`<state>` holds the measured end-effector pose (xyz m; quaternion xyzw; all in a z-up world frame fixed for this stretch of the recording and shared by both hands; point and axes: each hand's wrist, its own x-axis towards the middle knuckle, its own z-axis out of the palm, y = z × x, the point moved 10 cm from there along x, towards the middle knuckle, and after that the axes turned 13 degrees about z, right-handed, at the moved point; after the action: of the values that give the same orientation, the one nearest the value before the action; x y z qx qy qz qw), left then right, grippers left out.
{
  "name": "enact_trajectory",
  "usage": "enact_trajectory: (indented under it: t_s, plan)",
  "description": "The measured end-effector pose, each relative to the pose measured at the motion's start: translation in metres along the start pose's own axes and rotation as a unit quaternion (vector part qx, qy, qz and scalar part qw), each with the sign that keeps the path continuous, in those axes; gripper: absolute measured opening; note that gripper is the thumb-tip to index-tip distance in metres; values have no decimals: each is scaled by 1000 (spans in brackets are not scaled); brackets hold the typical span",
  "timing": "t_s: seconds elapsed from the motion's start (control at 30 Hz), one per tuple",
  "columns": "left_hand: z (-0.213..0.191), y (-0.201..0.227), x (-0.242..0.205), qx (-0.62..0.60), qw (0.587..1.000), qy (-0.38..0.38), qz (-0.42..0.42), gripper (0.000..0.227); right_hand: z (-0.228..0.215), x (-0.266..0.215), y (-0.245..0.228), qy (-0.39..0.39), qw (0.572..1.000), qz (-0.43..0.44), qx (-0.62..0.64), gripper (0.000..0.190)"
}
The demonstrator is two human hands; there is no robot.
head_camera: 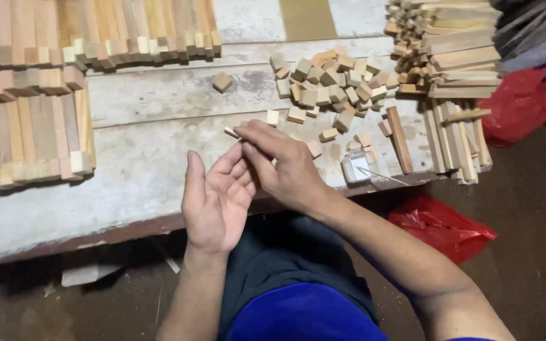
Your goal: Assembling small wooden components by applying glue to blocks and attaching them to sticks.
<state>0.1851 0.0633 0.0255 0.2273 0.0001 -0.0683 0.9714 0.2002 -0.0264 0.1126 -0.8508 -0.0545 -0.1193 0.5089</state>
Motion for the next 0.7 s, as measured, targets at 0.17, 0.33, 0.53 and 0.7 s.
enact_trajectory:
  t_s: [0.17, 0.33, 0.53, 0.7]
  plan:
    - [22, -36, -4, 161, 987, 2, 19, 53, -130, -18, 81, 70, 992, 103, -27, 20]
    - [25, -76, 0, 245, 969, 8, 18, 40, -224, -35, 132, 112, 971, 192, -84, 13]
    - [38, -111, 7, 303, 953, 19, 8, 33, -277, -52, 207, 155, 929, 314, -120, 14]
    - [62, -132, 12, 349, 937, 14, -7, 31, -310, -28, 222, 257, 928, 217, -159, 14]
